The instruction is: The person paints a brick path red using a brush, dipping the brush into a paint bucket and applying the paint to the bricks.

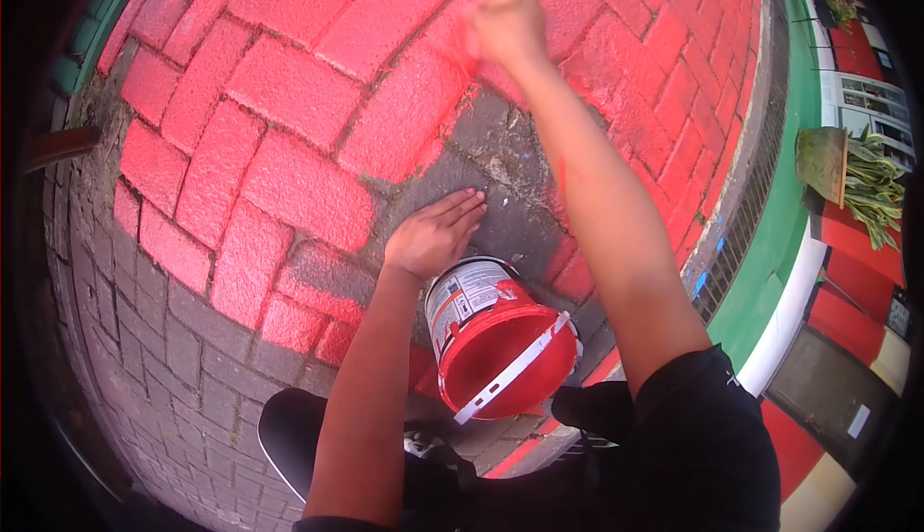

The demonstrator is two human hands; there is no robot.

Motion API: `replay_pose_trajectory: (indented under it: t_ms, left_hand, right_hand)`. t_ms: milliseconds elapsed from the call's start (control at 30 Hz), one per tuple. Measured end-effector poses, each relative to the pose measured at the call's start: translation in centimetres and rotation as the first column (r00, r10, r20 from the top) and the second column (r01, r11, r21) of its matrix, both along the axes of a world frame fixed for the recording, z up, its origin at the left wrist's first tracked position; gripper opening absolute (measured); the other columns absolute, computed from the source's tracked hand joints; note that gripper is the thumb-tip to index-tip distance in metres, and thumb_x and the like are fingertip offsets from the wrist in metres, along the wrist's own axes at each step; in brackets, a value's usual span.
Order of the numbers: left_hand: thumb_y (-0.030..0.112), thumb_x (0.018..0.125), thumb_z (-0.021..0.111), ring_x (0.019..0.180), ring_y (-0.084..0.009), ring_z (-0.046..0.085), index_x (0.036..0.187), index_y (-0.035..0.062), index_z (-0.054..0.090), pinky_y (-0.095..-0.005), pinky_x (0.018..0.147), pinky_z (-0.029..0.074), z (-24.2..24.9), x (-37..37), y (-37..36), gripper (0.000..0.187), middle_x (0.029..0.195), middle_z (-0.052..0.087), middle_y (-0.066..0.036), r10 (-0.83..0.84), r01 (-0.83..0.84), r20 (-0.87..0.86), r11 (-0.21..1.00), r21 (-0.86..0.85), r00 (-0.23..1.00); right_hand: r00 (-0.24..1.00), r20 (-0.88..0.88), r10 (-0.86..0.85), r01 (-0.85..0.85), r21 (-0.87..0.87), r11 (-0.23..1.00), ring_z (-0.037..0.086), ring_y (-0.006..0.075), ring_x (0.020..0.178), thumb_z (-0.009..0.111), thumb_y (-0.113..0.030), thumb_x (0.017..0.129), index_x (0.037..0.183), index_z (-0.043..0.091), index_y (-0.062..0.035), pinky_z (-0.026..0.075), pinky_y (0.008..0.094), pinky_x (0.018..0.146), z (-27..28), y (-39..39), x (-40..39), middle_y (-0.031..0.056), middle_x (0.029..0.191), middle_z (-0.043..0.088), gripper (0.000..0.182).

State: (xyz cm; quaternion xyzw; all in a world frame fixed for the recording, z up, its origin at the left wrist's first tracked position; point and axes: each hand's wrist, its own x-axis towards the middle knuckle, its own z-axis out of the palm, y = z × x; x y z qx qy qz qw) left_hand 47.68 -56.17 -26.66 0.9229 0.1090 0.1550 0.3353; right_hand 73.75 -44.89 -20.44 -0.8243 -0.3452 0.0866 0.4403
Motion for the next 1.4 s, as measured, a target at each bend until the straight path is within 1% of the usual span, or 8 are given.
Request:
replay_pose_trajectory:
  t_ms: [233,400,500,633,767,933,1033,1400]
  left_hand:
    - [0.014,0.092,0.067,0.128,-0.0202,0.061,0.121,0.0066,0.072,-0.0333,0.108,0.050,0.0,-0.4,-0.1,0.030,0.132,0.069,-0.005,0.005,-0.005,0.001,1.000,0.008,1.000]
    - [0.014,0.093,0.066,0.129,-0.0198,0.060,0.121,0.0067,0.072,-0.0331,0.108,0.050,-0.1,-0.3,-0.2,0.030,0.133,0.068,-0.004,-0.003,0.003,0.002,1.000,0.006,1.000]
    - [0.014,0.093,0.065,0.130,-0.0200,0.059,0.122,0.0065,0.072,-0.0334,0.109,0.049,0.0,-0.3,-0.1,0.030,0.134,0.068,-0.005,-0.017,0.017,-0.007,0.999,0.031,1.000]
    - [0.013,0.093,0.066,0.131,-0.0210,0.059,0.122,0.0059,0.072,-0.0340,0.109,0.049,0.4,-0.2,0.0,0.031,0.134,0.067,-0.006,-0.026,0.026,-0.033,1.000,0.013,0.999]
    - [0.012,0.092,0.066,0.131,-0.0217,0.059,0.121,0.0056,0.072,-0.0343,0.109,0.049,0.5,-0.1,0.1,0.031,0.134,0.067,-0.006,-0.025,0.025,-0.017,1.000,0.008,1.000]
    - [0.012,0.092,0.066,0.130,-0.0216,0.059,0.121,0.0055,0.072,-0.0343,0.109,0.049,0.6,-0.1,0.1,0.030,0.134,0.068,-0.006,-0.024,0.024,-0.022,1.000,0.011,0.999]
    - [0.012,0.092,0.067,0.130,-0.0214,0.060,0.120,0.0055,0.072,-0.0341,0.108,0.050,0.6,0.0,-0.1,0.030,0.133,0.069,-0.006,-0.015,0.016,-0.019,1.000,0.022,1.000]
    - [0.015,0.092,0.065,0.132,-0.0207,0.058,0.124,0.0058,0.070,-0.0335,0.111,0.047,-0.1,-0.2,0.0,0.034,0.137,0.066,-0.006,-0.034,0.035,-0.040,0.999,0.032,0.999]
  right_hand:
    - [0.709,-0.705,0.013,0.128,0.147,0.981,0.062,0.0102,0.067,0.070,-0.010,0.090,0.081,0.062,-0.0107,0.047,0.0262,0.048,-5.0,-9.0,7.9,0.0005,0.081,0.064,0.012]
    - [0.932,0.005,-0.363,0.356,-0.198,0.913,0.069,0.0186,0.071,0.067,-0.005,0.083,0.066,0.060,-0.0073,0.054,0.0361,0.065,0.4,-15.4,7.8,0.0054,0.074,0.070,0.019]
    - [0.988,0.148,0.051,-0.007,-0.288,0.958,0.071,0.0224,0.077,0.069,-0.009,0.082,0.073,0.066,-0.0054,0.054,0.0382,0.069,0.2,-10.5,3.8,0.0088,0.083,0.075,0.011]
    - [0.857,-0.375,0.354,-0.372,0.025,0.928,0.074,0.0280,0.085,0.066,-0.011,0.084,0.078,0.069,-0.0072,0.054,0.0391,0.071,1.5,-5.8,4.5,0.0145,0.090,0.075,0.007]
    - [0.933,0.196,0.300,-0.251,-0.240,0.938,0.074,0.0270,0.086,0.066,-0.011,0.085,0.077,0.068,-0.0075,0.055,0.0380,0.073,2.1,-10.3,5.5,0.0154,0.090,0.075,0.009]
    - [0.646,-0.467,0.604,-0.570,0.231,0.789,0.074,0.0171,0.106,0.072,-0.010,0.088,0.072,0.065,-0.0031,0.058,0.0330,0.082,0.2,-14.7,4.3,0.0115,0.090,0.078,0.019]
    - [0.882,-0.279,0.381,-0.465,-0.371,0.804,0.072,0.0156,0.111,0.070,-0.008,0.090,0.067,0.064,-0.0040,0.057,0.0305,0.086,2.1,-12.1,9.5,0.0098,0.088,0.078,0.024]
    - [0.764,-0.370,0.528,-0.600,-0.106,0.793,0.063,0.0077,0.069,0.074,-0.025,0.092,0.063,0.067,-0.0080,0.052,0.0294,0.074,0.9,-11.1,4.6,0.0007,0.064,0.066,0.034]
